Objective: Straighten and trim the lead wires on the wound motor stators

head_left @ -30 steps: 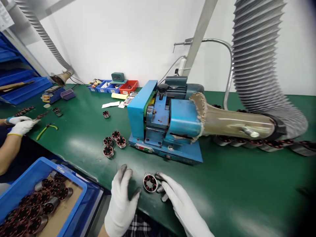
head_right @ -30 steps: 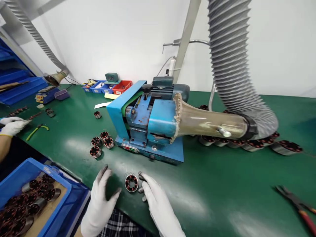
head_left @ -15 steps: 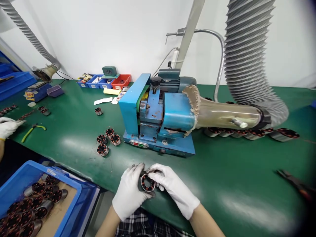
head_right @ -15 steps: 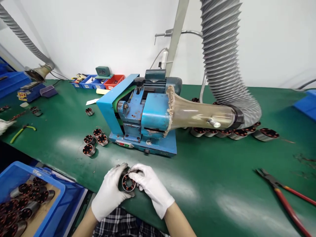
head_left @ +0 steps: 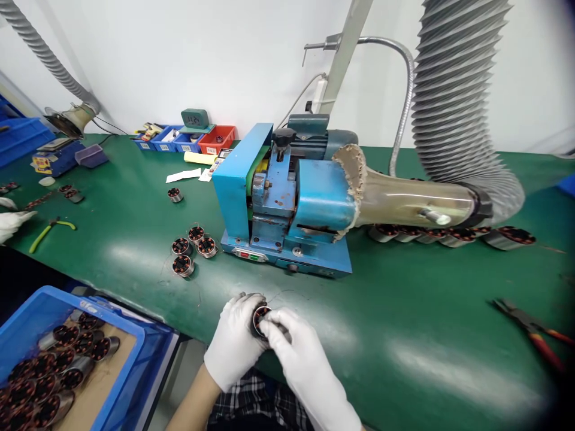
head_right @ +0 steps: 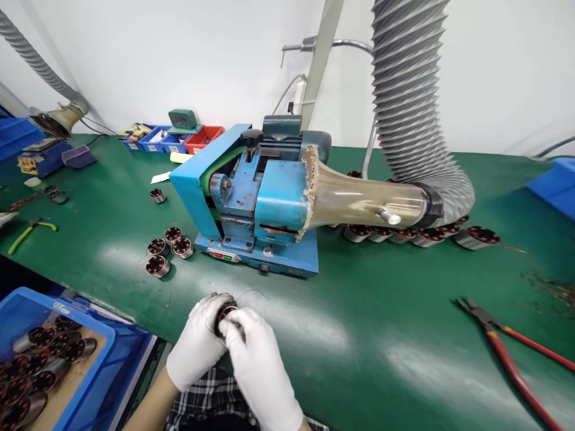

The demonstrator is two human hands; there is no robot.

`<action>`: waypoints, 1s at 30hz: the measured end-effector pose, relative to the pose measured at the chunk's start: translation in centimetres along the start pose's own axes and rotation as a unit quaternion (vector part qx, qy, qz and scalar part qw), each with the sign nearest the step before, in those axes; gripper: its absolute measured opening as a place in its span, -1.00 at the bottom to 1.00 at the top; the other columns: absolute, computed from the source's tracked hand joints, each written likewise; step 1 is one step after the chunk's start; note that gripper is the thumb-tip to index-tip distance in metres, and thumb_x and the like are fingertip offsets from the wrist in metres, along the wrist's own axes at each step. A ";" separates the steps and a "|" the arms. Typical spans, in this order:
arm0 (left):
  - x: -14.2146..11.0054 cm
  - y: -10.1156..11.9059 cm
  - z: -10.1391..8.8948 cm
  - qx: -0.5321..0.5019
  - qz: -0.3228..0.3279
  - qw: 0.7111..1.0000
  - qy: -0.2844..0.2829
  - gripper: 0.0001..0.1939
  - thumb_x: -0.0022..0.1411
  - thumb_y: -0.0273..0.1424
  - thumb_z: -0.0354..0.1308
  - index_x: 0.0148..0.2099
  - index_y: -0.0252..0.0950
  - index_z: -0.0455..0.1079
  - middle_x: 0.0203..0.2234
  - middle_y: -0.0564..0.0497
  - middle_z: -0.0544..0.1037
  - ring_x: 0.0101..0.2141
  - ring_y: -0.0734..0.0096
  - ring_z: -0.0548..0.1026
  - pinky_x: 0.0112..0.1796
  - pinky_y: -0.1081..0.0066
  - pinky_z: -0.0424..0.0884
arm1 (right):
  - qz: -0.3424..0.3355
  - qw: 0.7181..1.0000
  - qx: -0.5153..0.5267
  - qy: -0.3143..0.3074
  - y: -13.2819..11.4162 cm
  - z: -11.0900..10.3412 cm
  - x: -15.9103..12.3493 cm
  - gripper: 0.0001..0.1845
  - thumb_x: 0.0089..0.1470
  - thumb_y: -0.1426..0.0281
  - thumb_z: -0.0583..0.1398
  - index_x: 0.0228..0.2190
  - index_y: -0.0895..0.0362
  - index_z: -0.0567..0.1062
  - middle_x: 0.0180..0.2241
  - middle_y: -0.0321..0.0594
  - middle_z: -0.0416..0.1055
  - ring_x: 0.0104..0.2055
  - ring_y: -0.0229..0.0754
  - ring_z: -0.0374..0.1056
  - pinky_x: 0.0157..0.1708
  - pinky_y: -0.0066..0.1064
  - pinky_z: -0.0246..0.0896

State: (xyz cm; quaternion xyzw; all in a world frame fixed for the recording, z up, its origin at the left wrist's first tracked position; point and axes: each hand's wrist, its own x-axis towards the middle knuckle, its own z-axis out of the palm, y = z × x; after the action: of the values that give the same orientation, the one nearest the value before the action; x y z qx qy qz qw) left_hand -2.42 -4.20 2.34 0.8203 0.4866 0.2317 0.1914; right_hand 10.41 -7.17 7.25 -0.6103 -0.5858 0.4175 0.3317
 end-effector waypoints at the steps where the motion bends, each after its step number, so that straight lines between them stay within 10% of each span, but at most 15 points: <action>1: 0.0 0.0 -0.2 -0.007 0.002 1.000 -0.016 -0.58 0.08 -0.43 0.06 0.03 -0.27 0.19 -0.12 -0.14 0.48 -0.07 0.13 0.41 -0.02 0.09 0.29 | -0.012 1.000 -0.017 -0.018 -0.6 0.3 -0.3 -0.82 0.08 0.47 0.05 -0.49 0.12 0.41 -0.42 -0.22 0.40 -0.37 -0.19 0.32 -0.36 -0.41 0.21; 6: 0.3 0.2 -1.0 -0.060 0.023 0.997 -0.049 -0.61 0.05 -0.50 0.07 -0.02 -0.23 0.22 -0.09 -0.09 0.47 -0.03 0.19 0.38 0.02 0.12 0.23 | -0.107 0.991 -0.046 -0.070 -0.8 -0.3 -1.8 -0.76 0.07 0.50 0.02 -0.35 0.10 0.49 -0.32 -0.16 0.45 -0.30 -0.14 0.35 -0.27 -0.34 0.26; 10: 0.4 0.3 -0.6 -0.112 -0.024 0.993 -0.024 -0.60 -0.15 -0.45 0.32 -0.23 -0.23 0.28 -0.18 -0.05 0.52 -0.06 0.14 0.41 0.00 0.11 0.26 | 0.023 0.992 0.098 0.079 3.1 -2.6 -1.3 -0.73 0.09 0.32 0.05 -0.24 0.15 0.47 -0.29 -0.09 0.47 -0.34 -0.14 0.38 -0.29 -0.30 0.32; 13: 0.3 0.2 -0.6 -0.129 -0.056 0.989 -0.051 -0.44 -0.26 -0.38 0.41 -0.17 -0.22 0.27 -0.15 -0.04 0.49 -0.09 0.12 0.42 -0.06 0.15 0.32 | 0.097 0.973 0.201 0.059 5.4 -2.6 0.0 -0.54 0.00 0.26 0.13 -0.07 0.22 0.39 -0.30 -0.07 0.48 -0.46 -0.18 0.37 -0.44 -0.32 0.34; 19: 0.2 -0.1 -0.7 -0.107 -0.041 0.992 -0.061 -0.48 -0.18 -0.35 0.38 -0.15 -0.30 0.27 -0.28 -0.06 0.49 -0.22 0.15 0.46 -0.17 0.18 0.36 | 0.073 0.945 0.313 0.062 3.3 -0.4 2.9 -0.82 -0.12 0.29 0.27 -0.46 0.16 0.57 -0.46 -0.18 0.48 -0.42 -0.19 0.35 -0.43 -0.39 0.28; 27: 0.5 -0.3 -1.1 -0.137 -0.018 0.987 -0.085 -0.36 -0.23 -0.40 0.41 -0.07 -0.24 0.22 -0.15 -0.06 0.47 -0.10 0.15 0.41 -0.04 0.17 0.29 | 0.029 0.835 0.477 0.272 1.9 -7.8 2.7 -0.82 -0.13 0.32 0.30 -0.39 0.10 0.52 -0.55 -0.33 0.37 -0.54 -0.35 0.26 -0.60 -0.56 0.16; 30: 0.4 -0.2 -1.0 -0.123 -0.014 0.989 -0.085 -0.15 -0.25 -0.41 0.39 0.10 -0.26 0.07 -0.04 -0.13 0.40 0.00 0.08 0.33 0.00 0.11 0.25 | 0.019 0.931 0.313 0.188 2.5 -6.7 1.4 -0.87 -0.06 0.35 0.25 -0.38 0.09 0.52 -0.49 -0.27 0.42 -0.49 -0.27 0.32 -0.48 -0.44 0.25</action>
State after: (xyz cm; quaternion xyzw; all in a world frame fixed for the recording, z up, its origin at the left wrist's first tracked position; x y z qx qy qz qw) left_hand -2.94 -3.64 3.17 0.8004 0.4474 0.2171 0.3346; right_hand 17.48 -5.42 7.79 -0.5536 -0.3404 0.4641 0.6019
